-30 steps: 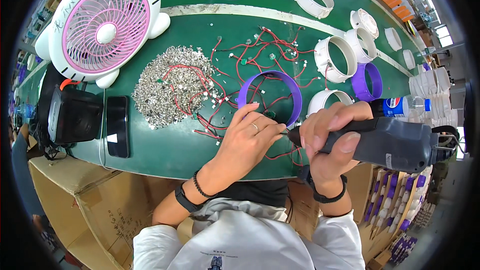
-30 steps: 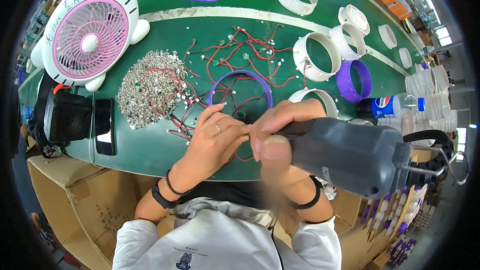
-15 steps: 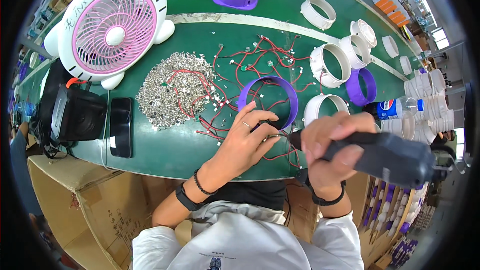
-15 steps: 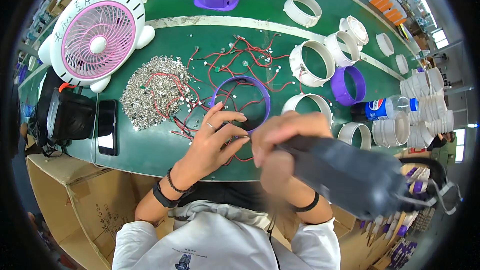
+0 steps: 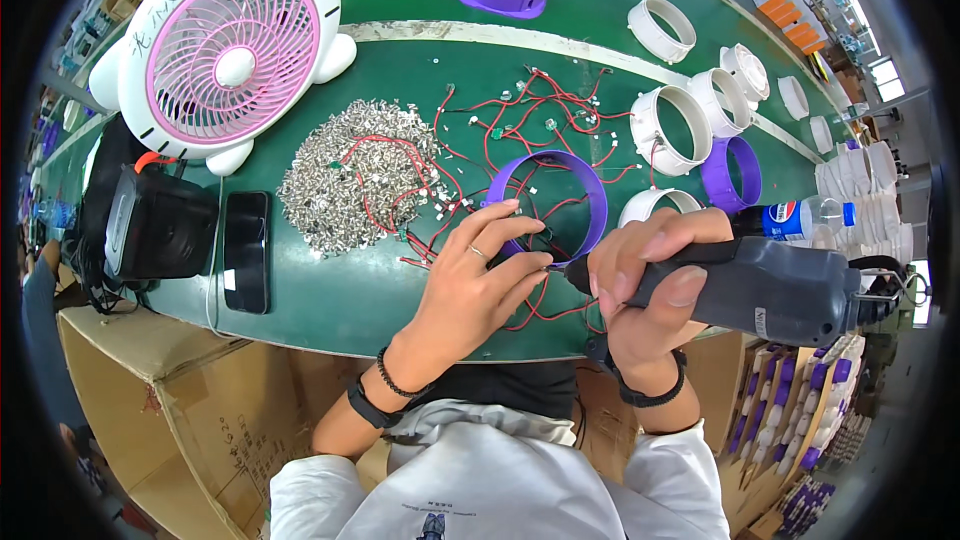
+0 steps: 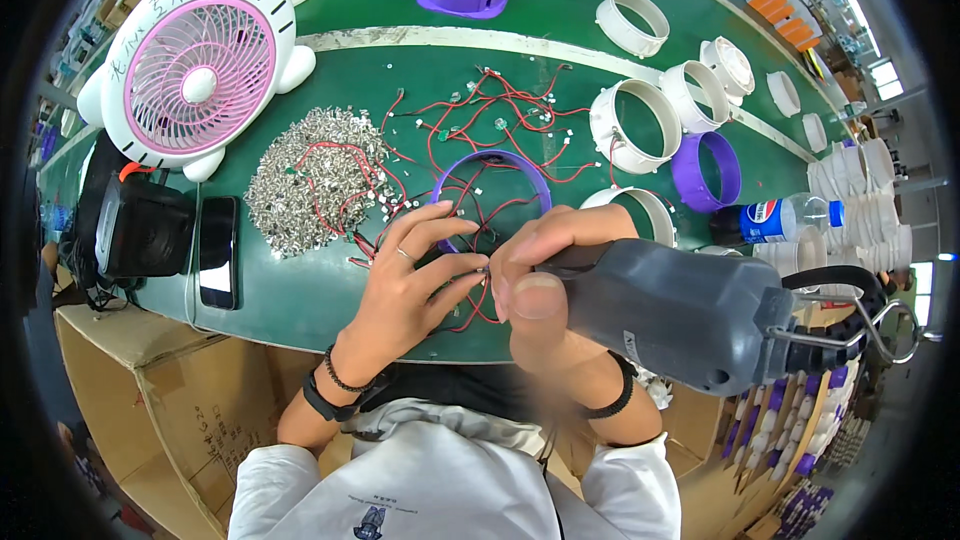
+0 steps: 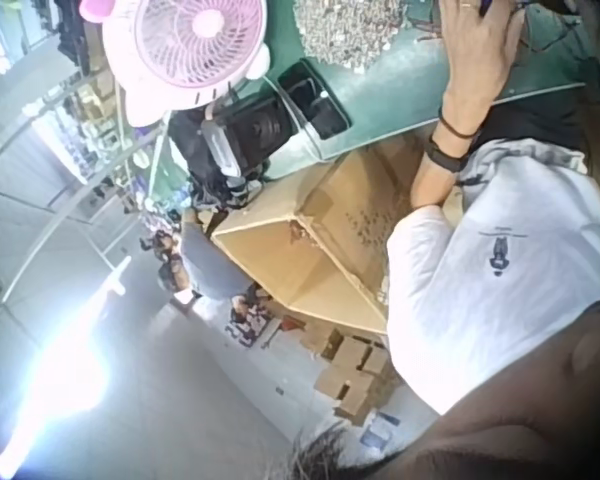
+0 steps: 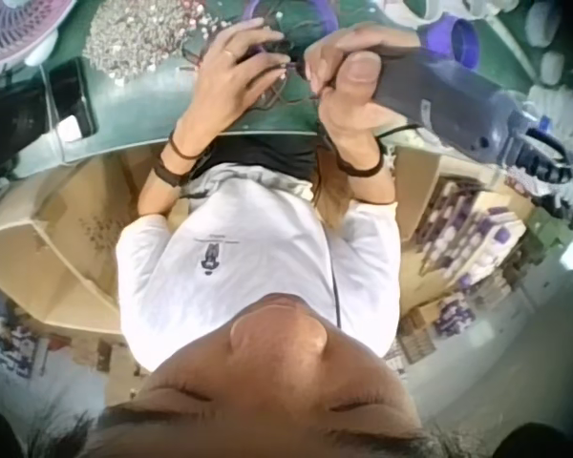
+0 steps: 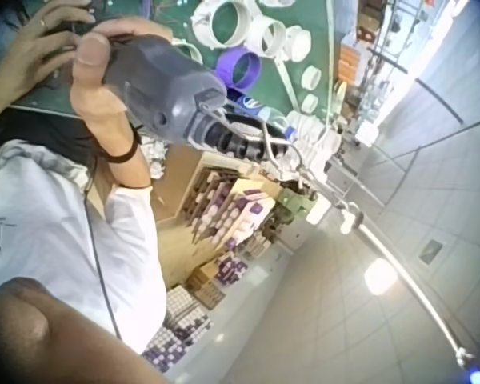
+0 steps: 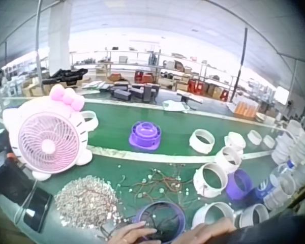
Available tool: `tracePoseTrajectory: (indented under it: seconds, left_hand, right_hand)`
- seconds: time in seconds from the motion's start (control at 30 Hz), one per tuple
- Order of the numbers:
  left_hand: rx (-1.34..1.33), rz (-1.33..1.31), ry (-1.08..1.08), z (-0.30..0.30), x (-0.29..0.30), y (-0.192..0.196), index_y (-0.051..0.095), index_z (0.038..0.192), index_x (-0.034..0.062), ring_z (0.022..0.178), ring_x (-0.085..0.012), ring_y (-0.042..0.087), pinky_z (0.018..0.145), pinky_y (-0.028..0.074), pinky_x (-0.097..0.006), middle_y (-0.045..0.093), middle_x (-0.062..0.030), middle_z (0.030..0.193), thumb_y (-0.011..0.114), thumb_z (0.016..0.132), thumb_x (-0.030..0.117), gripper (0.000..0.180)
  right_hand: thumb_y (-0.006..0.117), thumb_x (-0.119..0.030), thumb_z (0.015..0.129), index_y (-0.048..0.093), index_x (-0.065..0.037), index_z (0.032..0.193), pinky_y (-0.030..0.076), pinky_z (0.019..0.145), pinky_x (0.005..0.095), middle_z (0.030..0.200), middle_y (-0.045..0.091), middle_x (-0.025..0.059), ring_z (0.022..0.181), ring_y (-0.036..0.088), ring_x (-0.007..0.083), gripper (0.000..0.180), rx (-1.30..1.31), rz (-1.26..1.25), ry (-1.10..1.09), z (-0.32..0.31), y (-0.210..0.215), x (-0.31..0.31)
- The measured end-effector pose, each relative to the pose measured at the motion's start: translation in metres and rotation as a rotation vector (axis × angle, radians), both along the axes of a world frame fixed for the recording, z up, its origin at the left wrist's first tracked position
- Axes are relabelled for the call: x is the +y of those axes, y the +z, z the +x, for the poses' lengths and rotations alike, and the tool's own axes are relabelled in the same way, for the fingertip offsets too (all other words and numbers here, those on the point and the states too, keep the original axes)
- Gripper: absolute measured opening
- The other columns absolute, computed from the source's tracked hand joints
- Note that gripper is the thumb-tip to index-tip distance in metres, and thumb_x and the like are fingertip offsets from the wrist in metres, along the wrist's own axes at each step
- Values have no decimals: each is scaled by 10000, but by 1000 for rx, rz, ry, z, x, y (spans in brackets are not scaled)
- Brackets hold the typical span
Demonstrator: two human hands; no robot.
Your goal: The person uses a soldering iron to attach small LED components to wires inside white and purple plastic rings. They repeatedly pick up a ring, solder the connections, and place the ring back on the table. The workspace contains a pile of loose LEDs and wires, a small fan, and a mobile phone.
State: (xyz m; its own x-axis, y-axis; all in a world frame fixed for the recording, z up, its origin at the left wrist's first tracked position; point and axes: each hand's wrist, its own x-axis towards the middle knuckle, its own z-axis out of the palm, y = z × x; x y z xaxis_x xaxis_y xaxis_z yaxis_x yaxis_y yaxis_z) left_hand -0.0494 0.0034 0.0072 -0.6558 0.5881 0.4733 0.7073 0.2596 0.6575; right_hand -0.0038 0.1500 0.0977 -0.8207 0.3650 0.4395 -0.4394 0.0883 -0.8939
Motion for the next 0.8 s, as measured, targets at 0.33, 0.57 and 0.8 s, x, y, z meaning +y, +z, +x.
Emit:
tracePoseTrajectory:
  seconds: [0.33,0.57,0.8]
  left_hand:
    - [-42,29,3,0,-1,-2,771,970,113,1282,-330,535,1021,488,-463,639,-45,1230,831,735,111,242]
    - [-31,30,4,0,0,-1,767,961,111,1286,-326,533,993,512,-447,627,-37,1230,824,736,98,232]
    - [-3,26,12,0,0,5,762,943,97,1294,-322,526,948,549,-417,609,-27,1238,810,781,98,169]
  right_hand:
    - [595,-535,988,427,-77,982,408,421,266,618,476,17,428,445,105,488,-37,-9,34,-1,2,-4]
    - [647,-495,972,419,-75,956,416,427,264,641,496,22,448,458,109,478,-42,26,66,2,0,-7]
    - [646,-468,981,426,-61,962,408,424,255,636,492,24,454,454,98,464,-2,22,39,1,2,-9]
